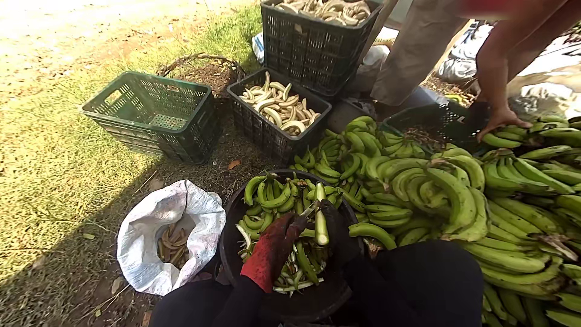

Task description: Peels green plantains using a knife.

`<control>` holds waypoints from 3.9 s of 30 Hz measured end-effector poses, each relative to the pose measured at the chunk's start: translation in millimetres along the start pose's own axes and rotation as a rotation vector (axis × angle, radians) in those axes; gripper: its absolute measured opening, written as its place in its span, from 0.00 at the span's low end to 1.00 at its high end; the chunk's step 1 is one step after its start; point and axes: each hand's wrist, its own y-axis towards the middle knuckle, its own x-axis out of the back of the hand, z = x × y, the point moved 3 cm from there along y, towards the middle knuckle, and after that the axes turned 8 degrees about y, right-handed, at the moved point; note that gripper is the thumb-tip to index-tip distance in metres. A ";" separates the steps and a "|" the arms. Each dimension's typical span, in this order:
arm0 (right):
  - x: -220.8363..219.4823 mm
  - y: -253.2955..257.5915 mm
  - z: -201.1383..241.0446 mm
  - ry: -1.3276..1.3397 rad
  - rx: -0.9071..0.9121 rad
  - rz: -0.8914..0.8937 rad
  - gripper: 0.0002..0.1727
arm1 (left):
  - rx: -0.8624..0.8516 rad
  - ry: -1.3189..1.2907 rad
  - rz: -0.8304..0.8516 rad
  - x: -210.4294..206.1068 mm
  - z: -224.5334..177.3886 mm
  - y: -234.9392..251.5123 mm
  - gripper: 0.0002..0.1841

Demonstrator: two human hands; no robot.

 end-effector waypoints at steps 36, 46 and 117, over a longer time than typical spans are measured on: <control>-18.4 31.0 33.9 0.056 0.396 -0.489 0.26 | 0.052 0.215 -0.113 -15.1 -15.2 -5.3 0.28; -41.0 -53.3 60.2 -0.108 -0.533 0.454 0.24 | 0.027 0.491 -0.165 14.8 16.5 44.0 0.24; -5.3 -12.1 28.7 0.347 -0.026 -0.033 0.20 | -0.380 0.573 -0.359 -24.3 -29.7 17.8 0.28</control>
